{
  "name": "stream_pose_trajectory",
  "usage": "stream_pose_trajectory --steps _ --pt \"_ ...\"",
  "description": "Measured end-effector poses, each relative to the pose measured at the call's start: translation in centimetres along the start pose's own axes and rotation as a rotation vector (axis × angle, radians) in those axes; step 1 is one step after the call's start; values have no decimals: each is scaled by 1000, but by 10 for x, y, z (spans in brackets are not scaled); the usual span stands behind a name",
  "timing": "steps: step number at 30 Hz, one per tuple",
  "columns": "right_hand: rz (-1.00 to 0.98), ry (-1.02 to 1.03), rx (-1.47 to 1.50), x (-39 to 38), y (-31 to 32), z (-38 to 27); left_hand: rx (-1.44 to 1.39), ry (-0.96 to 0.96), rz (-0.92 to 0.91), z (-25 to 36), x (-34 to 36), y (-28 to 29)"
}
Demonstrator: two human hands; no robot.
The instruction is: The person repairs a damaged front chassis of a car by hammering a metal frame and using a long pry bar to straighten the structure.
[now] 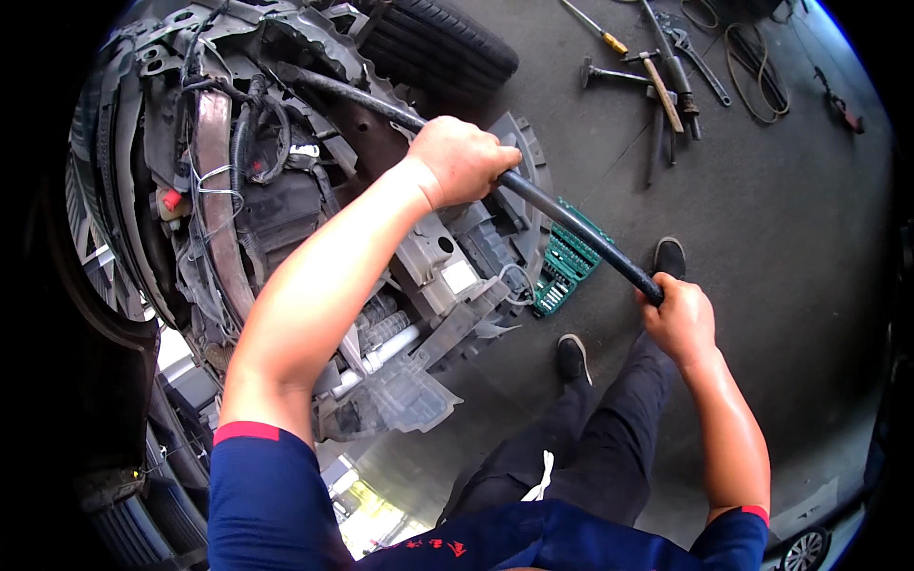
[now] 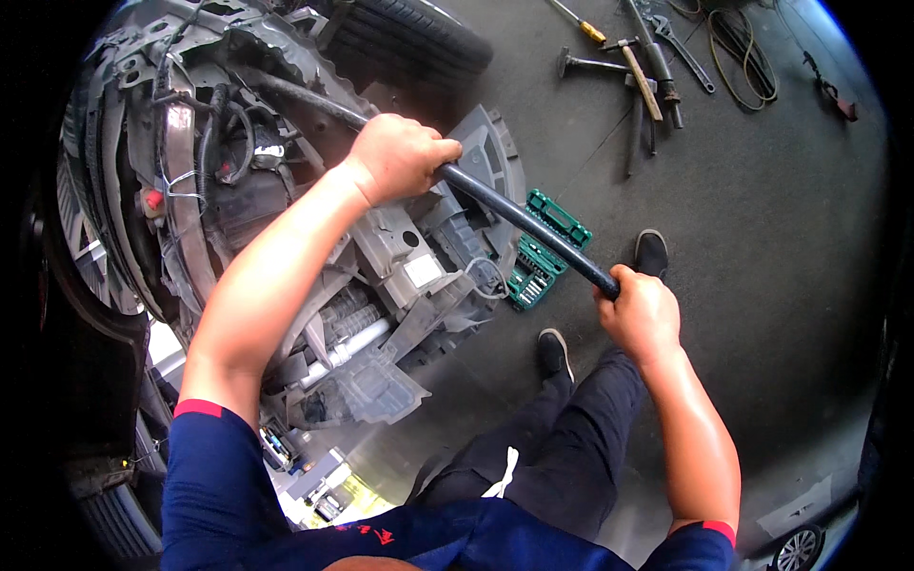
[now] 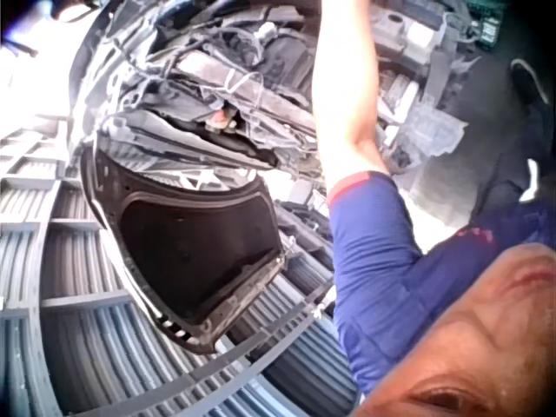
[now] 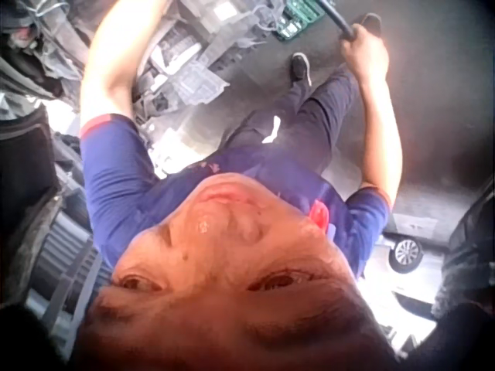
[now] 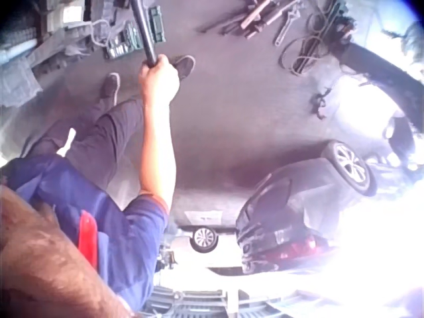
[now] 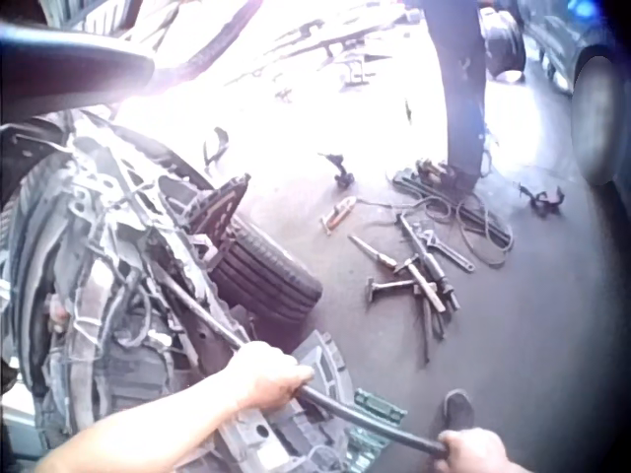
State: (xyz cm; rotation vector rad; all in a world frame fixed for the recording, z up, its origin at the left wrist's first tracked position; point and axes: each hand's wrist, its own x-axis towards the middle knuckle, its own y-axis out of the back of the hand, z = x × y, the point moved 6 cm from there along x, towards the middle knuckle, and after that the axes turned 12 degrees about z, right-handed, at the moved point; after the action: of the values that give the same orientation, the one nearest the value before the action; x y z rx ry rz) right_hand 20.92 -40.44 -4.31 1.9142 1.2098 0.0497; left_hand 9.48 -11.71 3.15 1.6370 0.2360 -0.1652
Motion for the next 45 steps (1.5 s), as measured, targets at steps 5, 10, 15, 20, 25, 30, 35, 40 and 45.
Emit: stream_pose_trajectory --steps 5,10,15,20,25,30,35,40,45 --pt "50 20 -131 23 7 16 14 26 113 -5 18 -2" --pt "60 88 -98 30 -12 18 24 65 69 -6 15 -6" --pt "70 91 -93 29 -29 25 -14 39 -85 -5 18 -12" --pt "42 102 -81 32 -32 26 18 47 -120 -5 18 -14" --pt "45 204 -95 34 -41 31 52 35 -114 -4 17 -19" --pt "101 241 -9 37 -39 28 40 43 -51 -5 17 -19" --pt "84 281 -61 38 -45 33 74 63 -86 -3 18 -22" --pt "114 299 -38 40 -49 36 89 71 -67 -2 17 -25" --pt "161 332 -24 40 -48 35 102 55 33 1 14 -25"
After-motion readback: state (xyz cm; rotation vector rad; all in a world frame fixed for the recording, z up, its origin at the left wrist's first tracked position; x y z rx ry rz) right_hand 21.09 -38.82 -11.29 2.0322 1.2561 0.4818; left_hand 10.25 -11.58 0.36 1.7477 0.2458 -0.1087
